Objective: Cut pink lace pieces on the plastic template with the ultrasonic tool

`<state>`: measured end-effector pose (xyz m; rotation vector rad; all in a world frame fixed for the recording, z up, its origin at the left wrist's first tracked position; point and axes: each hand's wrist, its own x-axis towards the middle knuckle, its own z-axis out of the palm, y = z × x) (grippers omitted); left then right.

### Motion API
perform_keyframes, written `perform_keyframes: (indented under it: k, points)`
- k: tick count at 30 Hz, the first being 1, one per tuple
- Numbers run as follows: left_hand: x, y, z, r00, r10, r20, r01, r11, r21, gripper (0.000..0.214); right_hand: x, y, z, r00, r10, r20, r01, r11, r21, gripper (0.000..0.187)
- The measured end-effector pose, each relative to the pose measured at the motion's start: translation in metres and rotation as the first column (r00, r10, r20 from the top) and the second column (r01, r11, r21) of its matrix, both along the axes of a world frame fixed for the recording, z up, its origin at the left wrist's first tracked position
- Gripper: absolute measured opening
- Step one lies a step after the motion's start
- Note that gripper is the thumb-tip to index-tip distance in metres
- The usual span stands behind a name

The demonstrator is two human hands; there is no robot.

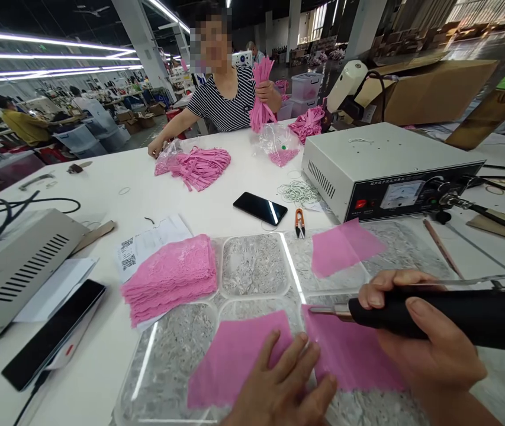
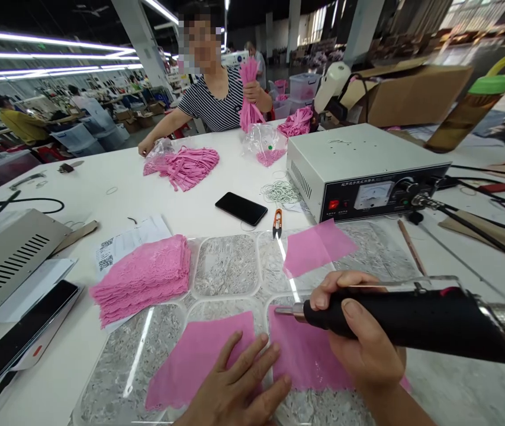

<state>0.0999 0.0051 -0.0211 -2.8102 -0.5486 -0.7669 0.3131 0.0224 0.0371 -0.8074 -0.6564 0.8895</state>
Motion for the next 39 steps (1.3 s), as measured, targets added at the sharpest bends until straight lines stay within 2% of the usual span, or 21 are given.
perform_keyframes:
  k: [5, 9, 15, 23, 32, 39]
  points:
    - [0.002, -0.001, -0.006, 1.0, 0.008, -0.015, -0.008, 1.0, 0.015, 0.04, 0.002, 0.001, -0.002, 1.0, -0.016, 0.024, 0.016, 1.0, -0.02, 0.01]
    - [0.004, -0.001, -0.005, 1.0, 0.021, -0.006, -0.021, 0.999, 0.024, 0.046, 0.003, 0.001, -0.002, 1.0, -0.008, 0.017, 0.008, 1.0, 0.005, 0.008]
    - [0.01, 0.003, -0.001, 0.998, -0.041, 0.042, 0.04, 0.998, 0.041, 0.045, -0.003, 0.003, 0.0, 0.999, 0.046, 0.016, -0.047, 0.998, 0.042, 0.009]
    - [0.012, 0.006, -0.008, 0.997, -0.072, 0.015, 0.071, 0.995, 0.077, 0.025, -0.002, 0.002, 0.005, 0.999, 0.027, 0.032, -0.03, 0.996, 0.087, 0.006]
    - [0.01, 0.008, -0.013, 0.997, -0.077, 0.007, 0.077, 0.995, 0.07, 0.027, -0.003, 0.001, -0.008, 0.993, 0.065, 0.095, -0.077, 0.989, 0.129, 0.008]
    - [0.012, 0.006, -0.011, 0.998, -0.063, 0.021, 0.062, 0.997, 0.043, 0.026, -0.005, 0.004, 0.002, 0.998, 0.024, 0.05, -0.029, 0.995, 0.099, 0.007]
